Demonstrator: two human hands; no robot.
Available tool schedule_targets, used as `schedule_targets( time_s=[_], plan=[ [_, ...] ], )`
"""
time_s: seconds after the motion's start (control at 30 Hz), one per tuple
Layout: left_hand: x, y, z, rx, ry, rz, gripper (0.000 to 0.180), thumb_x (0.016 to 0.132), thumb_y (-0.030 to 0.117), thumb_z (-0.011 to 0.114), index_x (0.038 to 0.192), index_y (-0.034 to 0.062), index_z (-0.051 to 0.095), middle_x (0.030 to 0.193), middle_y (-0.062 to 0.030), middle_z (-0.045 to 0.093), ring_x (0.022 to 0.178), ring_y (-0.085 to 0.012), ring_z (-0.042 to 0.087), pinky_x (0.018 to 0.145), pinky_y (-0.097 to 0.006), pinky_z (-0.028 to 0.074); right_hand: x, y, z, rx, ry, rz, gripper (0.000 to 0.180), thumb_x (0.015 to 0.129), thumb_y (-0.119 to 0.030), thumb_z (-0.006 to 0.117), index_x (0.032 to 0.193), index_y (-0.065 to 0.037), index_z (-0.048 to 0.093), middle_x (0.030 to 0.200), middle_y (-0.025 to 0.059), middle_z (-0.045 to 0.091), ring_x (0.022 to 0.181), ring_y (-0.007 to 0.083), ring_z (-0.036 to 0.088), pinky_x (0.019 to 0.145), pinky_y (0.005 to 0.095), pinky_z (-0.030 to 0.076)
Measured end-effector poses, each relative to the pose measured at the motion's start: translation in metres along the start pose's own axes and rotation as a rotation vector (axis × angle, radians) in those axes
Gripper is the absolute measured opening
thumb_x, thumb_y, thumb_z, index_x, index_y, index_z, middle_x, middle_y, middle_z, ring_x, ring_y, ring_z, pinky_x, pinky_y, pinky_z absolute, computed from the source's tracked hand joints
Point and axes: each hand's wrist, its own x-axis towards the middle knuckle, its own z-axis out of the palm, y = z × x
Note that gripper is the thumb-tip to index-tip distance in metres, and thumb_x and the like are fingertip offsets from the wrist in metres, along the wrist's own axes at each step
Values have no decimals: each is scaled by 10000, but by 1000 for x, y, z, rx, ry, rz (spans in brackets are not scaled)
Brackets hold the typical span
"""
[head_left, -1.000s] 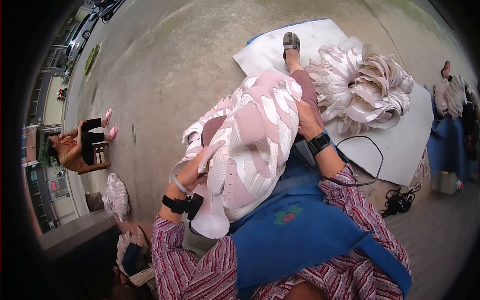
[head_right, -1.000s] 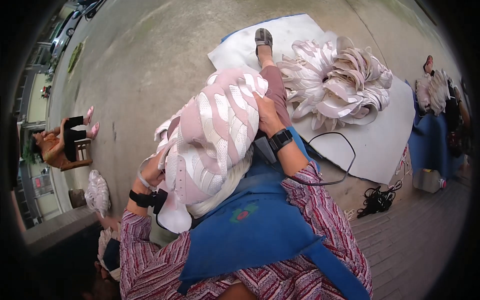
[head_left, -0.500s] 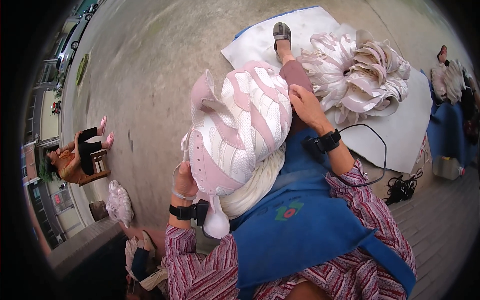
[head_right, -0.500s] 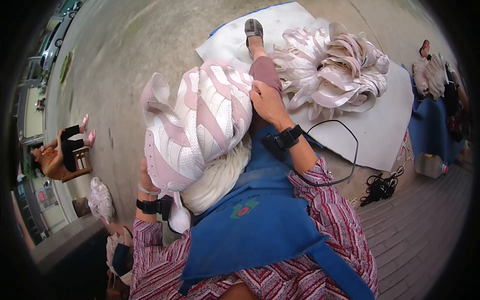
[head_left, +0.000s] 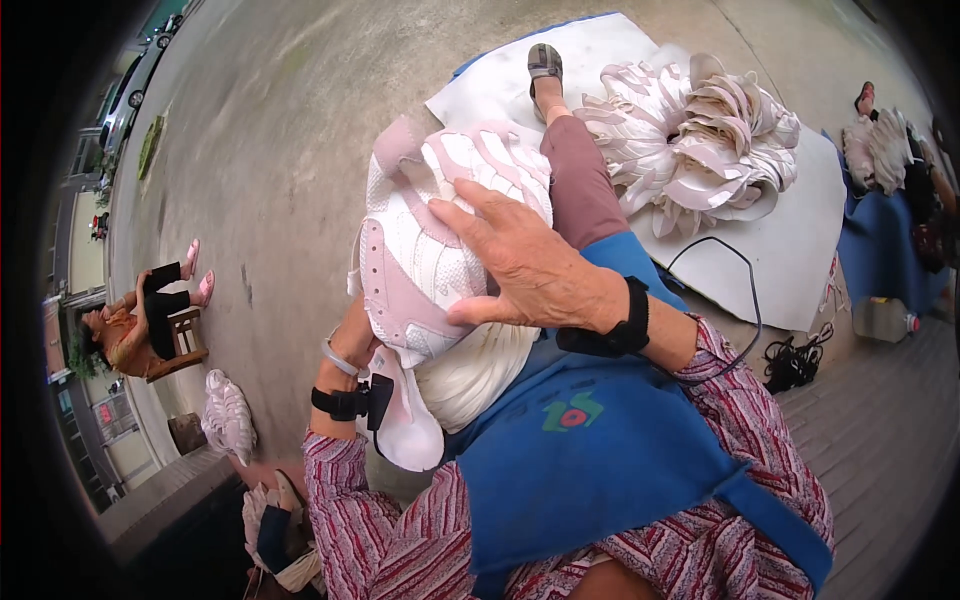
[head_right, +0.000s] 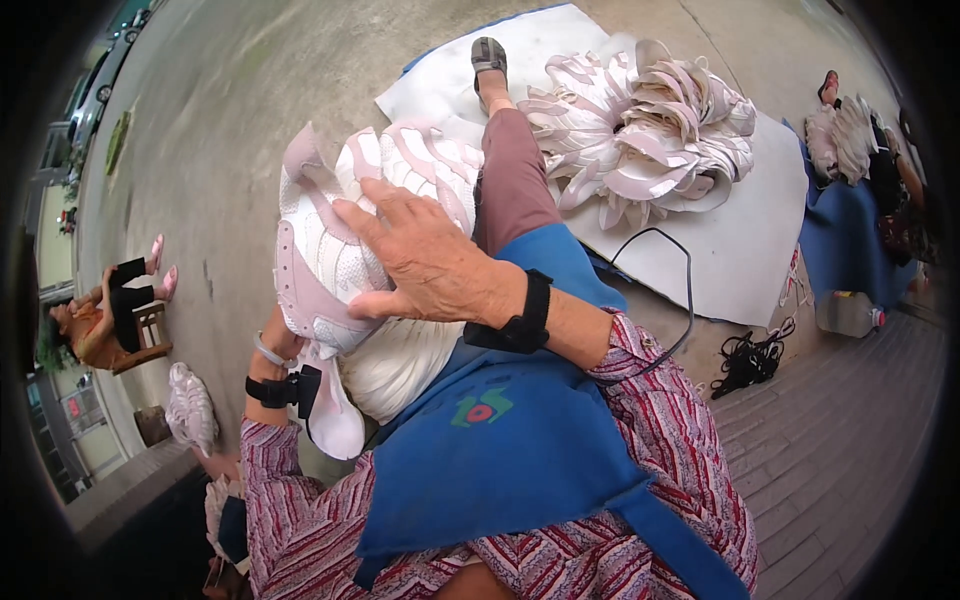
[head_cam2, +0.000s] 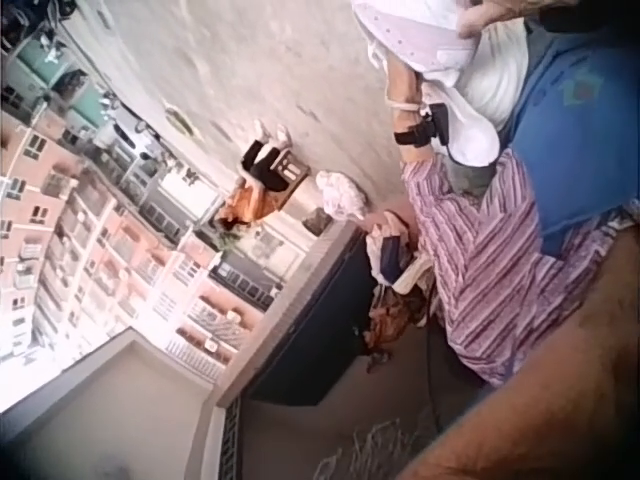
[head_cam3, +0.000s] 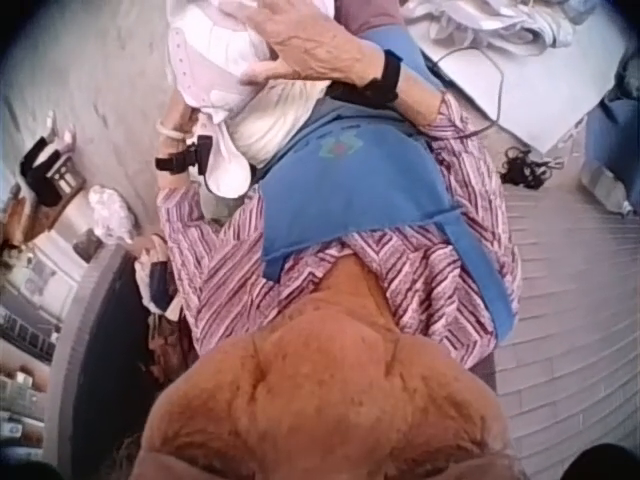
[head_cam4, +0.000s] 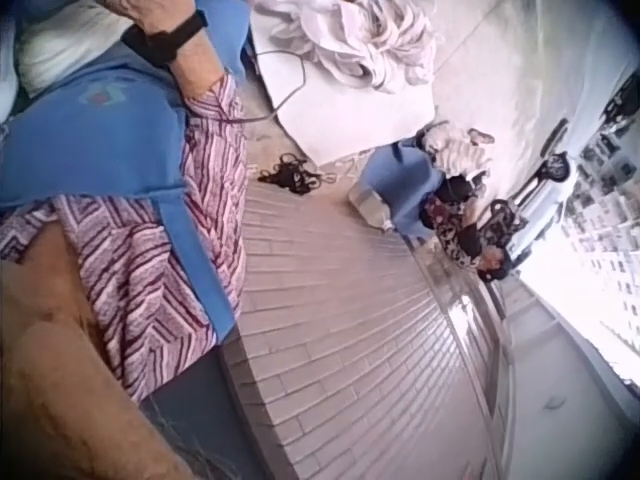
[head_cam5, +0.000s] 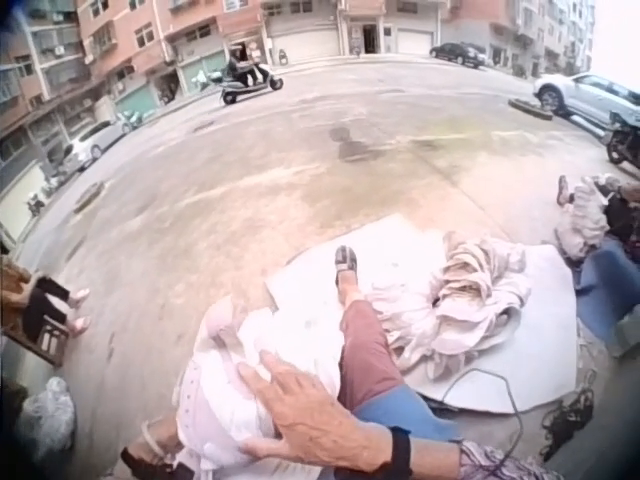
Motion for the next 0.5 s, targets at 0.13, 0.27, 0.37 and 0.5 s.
schedule_targets(
  time_s=[0.13,0.27,0.37,0.5],
  plan=[
    [13,-27,-21,-70,33,-11,586,943,411,498,1371,22,408,1262,-121,567,1096,-200,599,874,-316,529,7,-34,16,-114,35,7,1019,712,-613,683,1404,24,289,1402,291,311,1254,486,346,1032,546,298],
    [16,-52,-43,-158,107,-9,579,941,407,503,1365,22,414,1259,-124,570,1090,-202,603,869,-317,533,22,-24,17,-70,38,-24,1083,686,-653,681,1405,49,277,1399,297,326,1276,452,345,1045,542,276],
    [8,-23,-15,-167,120,11,572,940,394,509,1364,23,415,1260,-127,569,1080,-204,609,863,-316,539,21,-10,17,-24,28,-22,1075,682,-645,698,1388,65,306,1399,298,329,1287,438,342,1067,487,278],
    [6,-15,-10,-172,114,32,549,939,360,512,1362,23,418,1259,-127,569,1058,-205,620,845,-309,550,20,-4,20,74,55,-17,1061,681,-626,714,1375,74,322,1399,300,328,1291,432,341,1075,453,286]
  ],
)
